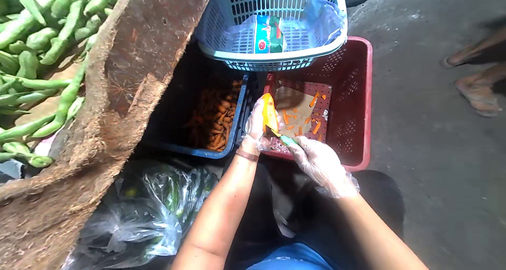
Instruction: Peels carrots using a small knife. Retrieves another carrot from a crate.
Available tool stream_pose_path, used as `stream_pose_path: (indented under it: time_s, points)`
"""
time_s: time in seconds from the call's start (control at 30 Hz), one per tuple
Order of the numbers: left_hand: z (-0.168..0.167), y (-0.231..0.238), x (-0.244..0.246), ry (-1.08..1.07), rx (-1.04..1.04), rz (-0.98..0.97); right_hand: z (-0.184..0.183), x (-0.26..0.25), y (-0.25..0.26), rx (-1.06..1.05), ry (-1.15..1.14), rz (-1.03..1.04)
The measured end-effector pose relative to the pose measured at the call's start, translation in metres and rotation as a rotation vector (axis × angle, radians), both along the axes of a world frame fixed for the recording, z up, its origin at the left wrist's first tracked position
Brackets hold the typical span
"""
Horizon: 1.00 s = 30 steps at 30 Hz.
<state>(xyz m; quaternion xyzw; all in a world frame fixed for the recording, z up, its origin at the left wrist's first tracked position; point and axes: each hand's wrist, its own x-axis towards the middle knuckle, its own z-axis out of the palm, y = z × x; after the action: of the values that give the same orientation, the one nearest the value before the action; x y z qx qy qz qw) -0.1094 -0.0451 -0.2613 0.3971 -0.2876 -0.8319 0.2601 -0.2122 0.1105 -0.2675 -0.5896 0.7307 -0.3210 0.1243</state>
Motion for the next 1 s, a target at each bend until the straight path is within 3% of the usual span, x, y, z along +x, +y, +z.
stream_pose_path:
  time_s: [0.2, 0.4, 0.7, 1.0]
  points:
    - [0.006, 0.013, 0.0, -0.106, -0.119, -0.053, 0.002, -0.016, -0.018, 0.221, -0.086, -0.046]
    - [-0.003, -0.002, 0.003, -0.062, -0.068, 0.005, 0.006, -0.014, -0.005, 0.144, -0.141, 0.1]
    - [-0.003, 0.002, -0.001, -0.003, -0.072, 0.033, -0.002, -0.01, -0.015, 0.103, -0.035, 0.031]
    - [0.005, 0.005, -0.003, -0.133, -0.03, 0.022, -0.007, -0.018, -0.037, 0.233, -0.096, -0.018]
